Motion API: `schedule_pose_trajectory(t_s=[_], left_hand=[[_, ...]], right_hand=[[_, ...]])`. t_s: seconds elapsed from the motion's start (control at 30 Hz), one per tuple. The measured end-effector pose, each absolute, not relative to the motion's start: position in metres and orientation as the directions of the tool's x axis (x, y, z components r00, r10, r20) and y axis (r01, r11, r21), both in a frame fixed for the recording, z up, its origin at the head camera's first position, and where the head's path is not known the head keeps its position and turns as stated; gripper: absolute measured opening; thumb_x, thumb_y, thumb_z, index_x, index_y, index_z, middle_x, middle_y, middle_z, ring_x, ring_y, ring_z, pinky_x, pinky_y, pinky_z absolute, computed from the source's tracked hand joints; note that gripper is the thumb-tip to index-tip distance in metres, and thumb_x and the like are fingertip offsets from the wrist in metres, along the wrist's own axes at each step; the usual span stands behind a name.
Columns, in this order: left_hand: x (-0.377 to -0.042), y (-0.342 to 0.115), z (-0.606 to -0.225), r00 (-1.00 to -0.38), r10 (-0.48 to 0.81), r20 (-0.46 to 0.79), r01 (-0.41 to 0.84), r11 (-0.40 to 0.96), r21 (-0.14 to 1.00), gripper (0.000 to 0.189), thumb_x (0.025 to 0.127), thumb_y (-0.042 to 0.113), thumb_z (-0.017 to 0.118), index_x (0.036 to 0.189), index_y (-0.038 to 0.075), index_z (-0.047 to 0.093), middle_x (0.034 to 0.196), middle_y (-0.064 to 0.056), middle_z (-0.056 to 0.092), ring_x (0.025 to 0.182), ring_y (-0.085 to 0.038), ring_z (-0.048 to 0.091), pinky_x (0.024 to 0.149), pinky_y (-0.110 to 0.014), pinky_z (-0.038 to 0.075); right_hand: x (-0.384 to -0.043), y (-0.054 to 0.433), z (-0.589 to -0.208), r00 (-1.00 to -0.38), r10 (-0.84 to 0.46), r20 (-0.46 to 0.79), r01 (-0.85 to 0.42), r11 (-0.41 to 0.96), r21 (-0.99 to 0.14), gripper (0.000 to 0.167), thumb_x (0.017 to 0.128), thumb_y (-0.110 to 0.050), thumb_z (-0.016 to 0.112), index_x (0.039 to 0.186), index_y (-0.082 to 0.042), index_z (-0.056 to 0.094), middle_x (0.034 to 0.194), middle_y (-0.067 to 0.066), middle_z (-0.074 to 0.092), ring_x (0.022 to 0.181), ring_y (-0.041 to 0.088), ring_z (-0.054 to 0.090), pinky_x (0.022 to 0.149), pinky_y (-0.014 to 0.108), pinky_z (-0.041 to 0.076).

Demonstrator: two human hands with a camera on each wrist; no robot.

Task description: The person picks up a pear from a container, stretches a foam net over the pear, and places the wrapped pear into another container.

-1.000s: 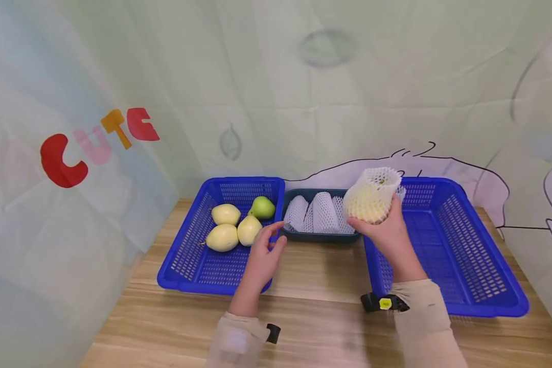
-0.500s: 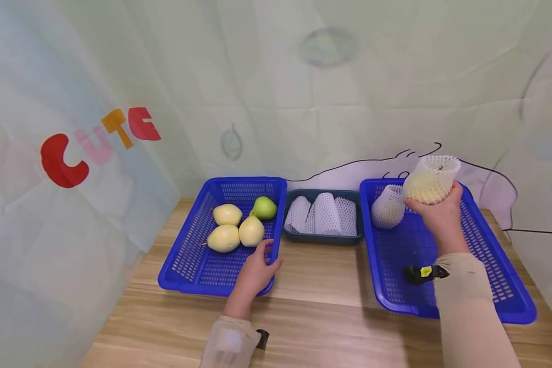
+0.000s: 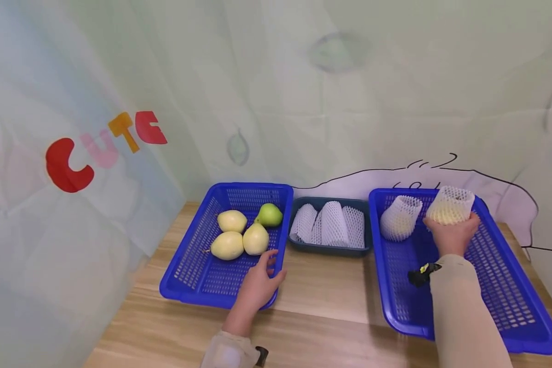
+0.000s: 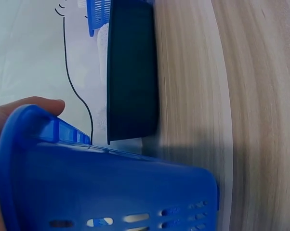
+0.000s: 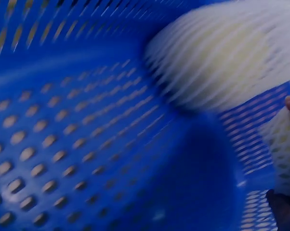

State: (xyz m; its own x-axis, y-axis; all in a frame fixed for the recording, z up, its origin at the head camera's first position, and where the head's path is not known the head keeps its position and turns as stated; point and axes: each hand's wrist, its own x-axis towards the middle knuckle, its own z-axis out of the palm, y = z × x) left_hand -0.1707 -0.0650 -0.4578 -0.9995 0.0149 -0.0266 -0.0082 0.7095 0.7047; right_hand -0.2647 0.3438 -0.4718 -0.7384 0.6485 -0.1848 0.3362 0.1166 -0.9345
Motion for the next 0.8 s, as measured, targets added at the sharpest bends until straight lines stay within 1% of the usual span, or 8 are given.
schedule_pose_trajectory(t_s=[0.07,0.17,0.27,0.37,0.5,0.57,0.8], left_hand=[[-0.168,-0.065,-0.458,-0.999,0.018,-0.027,-0.007,0.709,0.705,0.05,0.085,0.028,0.064,0.13,0.012,0.048,0.122,-0.014,0.059,0.1,-0.028,0.061,0.081,-0.046,0.048],[-0.165,-0.066,-0.459,-0.999,0.019,-0.032,-0.009,0.705,0.709,0.05,0.085,0.028,0.063,0.13,0.012,0.048,0.122,-0.014,0.059,0.1,-0.028,0.061,0.081,-0.046,0.048],[-0.164,-0.067,-0.46,-1.0,0.019,-0.024,-0.004,0.695,0.719,0.05,0.085,0.027,0.064,0.13,0.012,0.048,0.121,-0.015,0.059,0.1,-0.03,0.061,0.08,-0.046,0.048],[-0.164,-0.067,-0.46,-1.0,0.013,-0.02,-0.005,0.689,0.724,0.049,0.085,0.026,0.064,0.129,0.011,0.048,0.121,-0.015,0.059,0.101,-0.031,0.06,0.081,-0.047,0.048],[-0.164,-0.066,-0.461,-0.999,0.011,-0.031,-0.014,0.699,0.715,0.049,0.086,0.027,0.063,0.13,0.012,0.048,0.121,-0.014,0.059,0.102,-0.03,0.06,0.082,-0.046,0.048],[-0.165,-0.066,-0.461,-0.999,0.011,-0.033,-0.015,0.706,0.708,0.049,0.085,0.028,0.064,0.13,0.012,0.048,0.121,-0.013,0.059,0.101,-0.029,0.06,0.082,-0.046,0.048],[-0.17,-0.065,-0.461,-1.0,0.011,-0.017,-0.005,0.708,0.706,0.049,0.085,0.028,0.064,0.129,0.013,0.049,0.12,-0.013,0.06,0.1,-0.028,0.061,0.081,-0.046,0.048]], right_hand=[[-0.261,0.344,-0.485,-0.723,0.665,-0.189,0.35,0.117,-0.929,0.101,0.075,-0.025,0.073,0.142,-0.018,-0.002,0.147,0.011,0.01,0.134,0.025,0.019,0.11,0.033,0.015],[-0.255,0.344,-0.5,-0.711,0.673,-0.202,0.375,0.12,-0.919,0.101,0.074,-0.026,0.074,0.141,-0.016,-0.001,0.147,0.014,0.012,0.132,0.03,0.022,0.11,0.037,0.017],[-0.254,0.345,-0.509,-0.724,0.661,-0.197,0.39,0.158,-0.907,0.103,0.072,-0.03,0.075,0.141,-0.016,0.0,0.146,0.016,0.016,0.13,0.034,0.025,0.108,0.041,0.02],[-0.256,0.347,-0.514,-0.739,0.649,-0.18,0.382,0.185,-0.905,0.104,0.071,-0.032,0.076,0.14,-0.017,-0.001,0.146,0.018,0.018,0.13,0.035,0.025,0.108,0.043,0.02],[-0.261,0.351,-0.521,-0.738,0.655,-0.164,0.36,0.177,-0.916,0.104,0.071,-0.029,0.077,0.139,-0.018,0.0,0.146,0.018,0.017,0.13,0.033,0.025,0.109,0.039,0.018],[-0.262,0.353,-0.525,-0.737,0.658,-0.157,0.364,0.19,-0.912,0.104,0.071,-0.029,0.077,0.139,-0.017,0.0,0.145,0.017,0.019,0.13,0.033,0.026,0.108,0.039,0.019],[-0.269,0.356,-0.528,-0.738,0.663,-0.126,0.384,0.259,-0.886,0.103,0.071,-0.036,0.075,0.139,-0.013,0.0,0.144,0.022,0.022,0.127,0.04,0.029,0.105,0.047,0.022]])
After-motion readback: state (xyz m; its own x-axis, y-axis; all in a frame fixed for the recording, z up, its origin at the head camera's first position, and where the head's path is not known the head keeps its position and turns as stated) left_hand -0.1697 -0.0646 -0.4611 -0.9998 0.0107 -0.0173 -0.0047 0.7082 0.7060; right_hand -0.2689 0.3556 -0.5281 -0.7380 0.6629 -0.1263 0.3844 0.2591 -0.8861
